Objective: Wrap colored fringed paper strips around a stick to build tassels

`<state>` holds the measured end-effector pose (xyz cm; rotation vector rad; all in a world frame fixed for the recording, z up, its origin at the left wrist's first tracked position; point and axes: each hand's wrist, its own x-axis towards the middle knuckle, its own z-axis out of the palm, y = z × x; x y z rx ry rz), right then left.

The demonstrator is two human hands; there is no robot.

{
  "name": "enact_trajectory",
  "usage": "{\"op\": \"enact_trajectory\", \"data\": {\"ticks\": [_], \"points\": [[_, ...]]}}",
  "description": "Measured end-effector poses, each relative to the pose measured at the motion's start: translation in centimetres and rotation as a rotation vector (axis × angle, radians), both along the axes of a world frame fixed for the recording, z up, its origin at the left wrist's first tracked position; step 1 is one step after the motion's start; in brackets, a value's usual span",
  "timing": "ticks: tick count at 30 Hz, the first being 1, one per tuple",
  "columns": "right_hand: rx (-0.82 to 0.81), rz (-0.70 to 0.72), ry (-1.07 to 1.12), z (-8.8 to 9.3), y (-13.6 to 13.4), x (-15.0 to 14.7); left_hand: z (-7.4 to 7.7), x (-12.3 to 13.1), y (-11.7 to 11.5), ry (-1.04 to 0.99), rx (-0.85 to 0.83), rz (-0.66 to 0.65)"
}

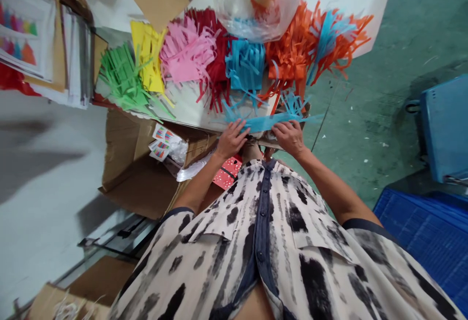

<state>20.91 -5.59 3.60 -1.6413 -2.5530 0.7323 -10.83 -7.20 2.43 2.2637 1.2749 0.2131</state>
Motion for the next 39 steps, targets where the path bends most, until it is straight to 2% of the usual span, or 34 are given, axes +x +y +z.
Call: {"op": "enact_trajectory", "data": {"ticks": [2, 4, 9, 11, 13, 18, 22, 27, 31, 39], "points": [[0.008, 0.026, -0.003, 0.0, 0.5, 0.1, 0.4, -0.7, 0.1, 0.041, 0.041, 0.143], [0.004, 0.052, -0.002, -0.2, 0.9, 0.3, 0.8, 0.4, 0.4, 0.048, 0.070, 0.200], [0.000, 0.105, -0.009, -0.7, 1.6, 0.6, 0.7, 7.1, 1.6, -0.030, 0.029, -0.019], [0.023, 0.122, -0.037, -0.7, 2.0, 0.6, 0.3, 8.8, 2.0, -0.010, 0.037, -0.018], [0.052, 0.129, -0.077, -0.7, 2.4, 0.4, -0.1, 9.5, 2.4, 0.010, 0.056, 0.016], [0.132, 0.138, -0.108, -0.3, 2.9, -0.2, -1.3, 9.1, 2.8, -0.041, 0.061, 0.080], [0.116, 0.104, -0.082, -0.2, 3.3, 0.0, -1.6, 7.9, 2.6, -0.057, 0.067, 0.131], [0.016, -0.010, -0.075, -0.2, 4.7, 1.1, -1.0, 5.7, 2.5, -0.016, 0.042, 0.234], [-0.059, -0.044, -0.085, 0.0, 5.7, 1.1, -0.4, 5.4, 3.1, 0.064, 0.000, 0.374], [-0.221, -0.079, -0.255, 1.2, 7.9, -0.9, 0.2, 6.1, 4.2, 0.170, -0.035, 0.356]]}}
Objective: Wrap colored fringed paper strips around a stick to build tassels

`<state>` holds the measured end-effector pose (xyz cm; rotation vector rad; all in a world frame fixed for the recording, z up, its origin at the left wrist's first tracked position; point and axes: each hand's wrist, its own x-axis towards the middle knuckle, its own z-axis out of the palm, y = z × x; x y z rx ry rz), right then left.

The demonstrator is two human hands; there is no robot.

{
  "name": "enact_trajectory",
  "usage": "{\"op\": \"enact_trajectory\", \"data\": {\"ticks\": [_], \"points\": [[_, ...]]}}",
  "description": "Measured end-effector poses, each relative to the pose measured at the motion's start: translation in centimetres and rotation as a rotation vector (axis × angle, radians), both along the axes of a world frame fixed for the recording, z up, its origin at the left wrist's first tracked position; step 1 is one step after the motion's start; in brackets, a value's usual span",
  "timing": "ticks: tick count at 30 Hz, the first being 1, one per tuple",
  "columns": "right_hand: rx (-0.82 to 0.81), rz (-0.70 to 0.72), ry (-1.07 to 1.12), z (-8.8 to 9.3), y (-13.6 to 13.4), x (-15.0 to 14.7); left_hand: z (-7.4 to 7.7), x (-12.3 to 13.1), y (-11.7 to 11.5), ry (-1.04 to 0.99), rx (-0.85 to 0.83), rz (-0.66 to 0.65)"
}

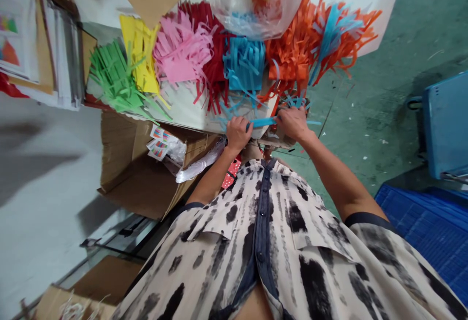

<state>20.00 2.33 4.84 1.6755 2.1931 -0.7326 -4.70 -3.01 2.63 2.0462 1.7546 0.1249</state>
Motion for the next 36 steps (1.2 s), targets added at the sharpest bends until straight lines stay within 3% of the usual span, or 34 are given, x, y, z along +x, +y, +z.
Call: {"op": "enact_trajectory", "data": {"ticks": [9, 16, 19, 24, 26, 29, 32, 34, 36], "points": [[0.041, -0.007, -0.052, 0.0, 0.0, -1.0, 0.4, 0.2, 1.2, 0.067, -0.073, -0.035], [0.329, -0.079, 0.030, -1.1, -2.3, -1.2, 0.8, 0.7, 1.5, 0.104, -0.084, -0.037], [0.383, 0.038, 0.112, -1.4, -4.0, -1.6, 0.9, 1.1, 1.0, 0.068, 0.012, -0.023], [0.307, 0.146, 0.170, -1.9, -5.2, -1.0, 0.1, 0.0, 0.2, -0.173, 0.012, -0.347], [0.280, 0.153, 0.170, -1.9, -5.1, -0.1, -0.4, -1.7, -0.2, -0.223, -0.021, -0.395], [0.249, 0.164, 0.178, -1.6, -4.9, 1.0, -0.4, -4.8, -0.8, -0.212, -0.035, -0.359], [0.258, 0.147, 0.190, -1.4, -4.7, 1.1, 0.4, -6.5, -1.1, -0.125, 0.026, -0.198], [0.273, 0.135, 0.197, -1.4, -4.5, 0.9, 1.1, -5.6, -0.9, -0.072, 0.088, -0.125], [0.277, 0.140, 0.203, -1.4, -4.2, 0.8, 1.3, -3.3, -0.5, -0.087, 0.104, -0.225]]}}
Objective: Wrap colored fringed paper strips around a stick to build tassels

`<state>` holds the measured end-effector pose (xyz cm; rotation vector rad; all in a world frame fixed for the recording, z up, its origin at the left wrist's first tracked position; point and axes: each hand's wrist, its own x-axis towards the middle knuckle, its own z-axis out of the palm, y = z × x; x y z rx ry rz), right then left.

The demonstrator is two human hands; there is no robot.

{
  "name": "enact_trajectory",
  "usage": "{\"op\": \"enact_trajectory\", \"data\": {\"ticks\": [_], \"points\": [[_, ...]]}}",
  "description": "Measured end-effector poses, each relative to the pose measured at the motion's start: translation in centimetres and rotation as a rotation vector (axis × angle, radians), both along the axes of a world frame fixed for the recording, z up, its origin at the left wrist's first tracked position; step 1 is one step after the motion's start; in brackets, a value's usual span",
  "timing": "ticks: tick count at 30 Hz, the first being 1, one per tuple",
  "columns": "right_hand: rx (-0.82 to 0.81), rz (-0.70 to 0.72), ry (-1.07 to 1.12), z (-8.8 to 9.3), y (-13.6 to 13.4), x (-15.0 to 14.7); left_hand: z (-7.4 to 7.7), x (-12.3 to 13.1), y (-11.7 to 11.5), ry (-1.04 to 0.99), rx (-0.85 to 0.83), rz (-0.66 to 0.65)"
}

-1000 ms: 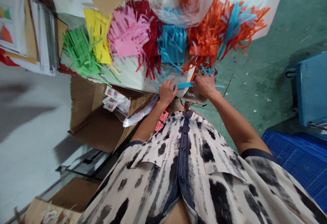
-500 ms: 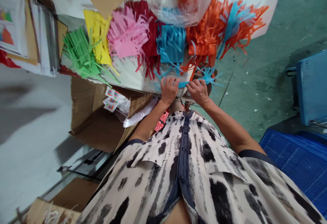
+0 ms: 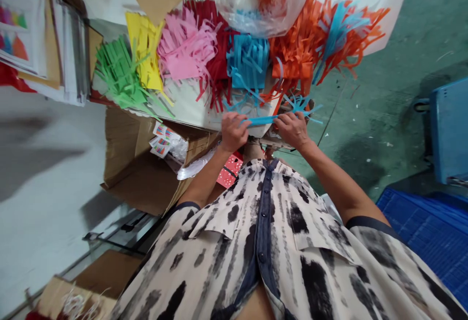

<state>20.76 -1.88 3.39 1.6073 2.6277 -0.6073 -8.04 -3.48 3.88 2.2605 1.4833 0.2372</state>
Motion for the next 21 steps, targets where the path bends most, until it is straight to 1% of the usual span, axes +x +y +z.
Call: {"op": "enact_trajectory", "data": {"ticks": [2, 3, 4, 6, 9, 12, 15, 18, 21], "points": [[-0.006, 0.023, 0.001, -0.1, 0.3, 0.0, -0.4, 2.7, 0.6, -0.028, -0.023, -0.179], [-0.010, 0.037, 0.000, -0.1, 0.5, 0.1, -0.7, 4.0, 0.8, -0.020, -0.031, -0.229], [-0.015, 0.051, -0.002, -0.1, 0.6, 0.2, -1.1, 4.9, 1.1, -0.004, -0.033, -0.245], [-0.019, 0.068, -0.007, -0.2, 0.8, 0.4, -1.8, 6.0, 1.3, 0.033, -0.021, -0.206], [-0.028, 0.068, -0.004, -0.2, 1.1, 0.6, -2.3, 5.8, 1.4, 0.034, 0.000, -0.156], [-0.049, 0.089, 0.014, -0.3, 1.6, 1.0, -2.1, 5.2, 1.4, 0.019, -0.013, -0.174], [-0.051, 0.086, 0.000, -0.4, 2.0, 1.2, -2.0, 5.2, 1.4, 0.025, -0.029, -0.165], [-0.026, 0.059, -0.023, -0.3, 2.0, 0.9, -2.3, 5.4, 1.4, 0.029, -0.035, -0.135], [-0.014, 0.063, -0.011, -0.1, 1.7, 0.2, -2.9, 5.5, 1.4, 0.022, -0.030, -0.124]]}}
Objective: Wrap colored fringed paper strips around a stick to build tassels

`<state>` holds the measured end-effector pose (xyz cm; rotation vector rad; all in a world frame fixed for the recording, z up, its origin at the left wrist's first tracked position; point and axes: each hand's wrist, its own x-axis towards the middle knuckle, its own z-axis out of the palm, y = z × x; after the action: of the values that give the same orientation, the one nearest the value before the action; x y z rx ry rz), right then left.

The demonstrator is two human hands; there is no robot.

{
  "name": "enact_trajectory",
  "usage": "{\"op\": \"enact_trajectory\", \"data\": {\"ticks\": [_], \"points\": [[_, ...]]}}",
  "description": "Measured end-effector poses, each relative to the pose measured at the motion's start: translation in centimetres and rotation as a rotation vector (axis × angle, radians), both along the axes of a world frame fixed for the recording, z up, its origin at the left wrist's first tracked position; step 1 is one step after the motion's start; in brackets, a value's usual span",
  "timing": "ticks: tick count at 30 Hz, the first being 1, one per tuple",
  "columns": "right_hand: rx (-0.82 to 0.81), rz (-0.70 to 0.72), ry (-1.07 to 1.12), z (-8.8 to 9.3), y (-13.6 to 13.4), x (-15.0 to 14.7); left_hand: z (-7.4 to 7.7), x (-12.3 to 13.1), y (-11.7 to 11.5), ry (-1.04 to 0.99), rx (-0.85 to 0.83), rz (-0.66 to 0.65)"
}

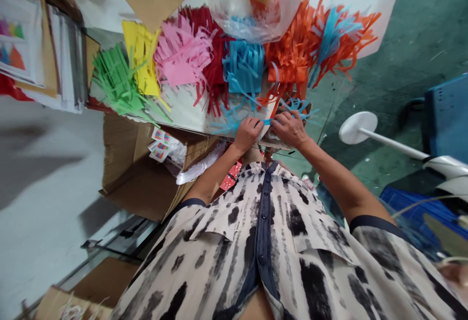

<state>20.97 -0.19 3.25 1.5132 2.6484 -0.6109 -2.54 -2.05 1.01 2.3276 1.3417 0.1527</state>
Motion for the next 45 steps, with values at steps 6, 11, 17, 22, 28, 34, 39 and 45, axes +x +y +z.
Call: {"op": "enact_trajectory", "data": {"ticks": [6, 11, 17, 22, 28, 34, 39, 45], "points": [[-0.016, -0.081, -0.036, -0.2, 0.0, 0.2, -0.8, -0.4, -0.1, -0.037, -0.005, 0.019], [-0.034, -0.146, -0.049, 0.2, 0.9, 0.9, -0.5, -1.0, -0.5, -0.033, -0.004, 0.119], [-0.034, -0.170, -0.046, 1.1, 1.6, 0.2, 0.9, -2.0, 0.2, -0.006, -0.071, 0.304], [-0.011, -0.218, 0.002, 1.0, 1.7, -0.3, 1.5, -2.2, 0.8, -0.014, -0.096, 0.327], [-0.002, -0.277, 0.004, 0.6, 1.5, -0.6, 1.8, -1.8, 1.5, 0.002, -0.114, 0.334], [-0.036, -0.280, -0.037, 0.6, 1.7, -0.6, 2.1, -1.7, 2.9, 0.016, -0.167, 0.306], [-0.119, -0.231, -0.088, 1.1, 2.7, -0.4, 2.9, -1.8, 3.2, 0.082, -0.215, 0.269], [-0.141, -0.213, -0.116, 0.7, 4.3, -0.8, 3.6, -1.6, 3.3, 0.127, -0.218, 0.238]]}}
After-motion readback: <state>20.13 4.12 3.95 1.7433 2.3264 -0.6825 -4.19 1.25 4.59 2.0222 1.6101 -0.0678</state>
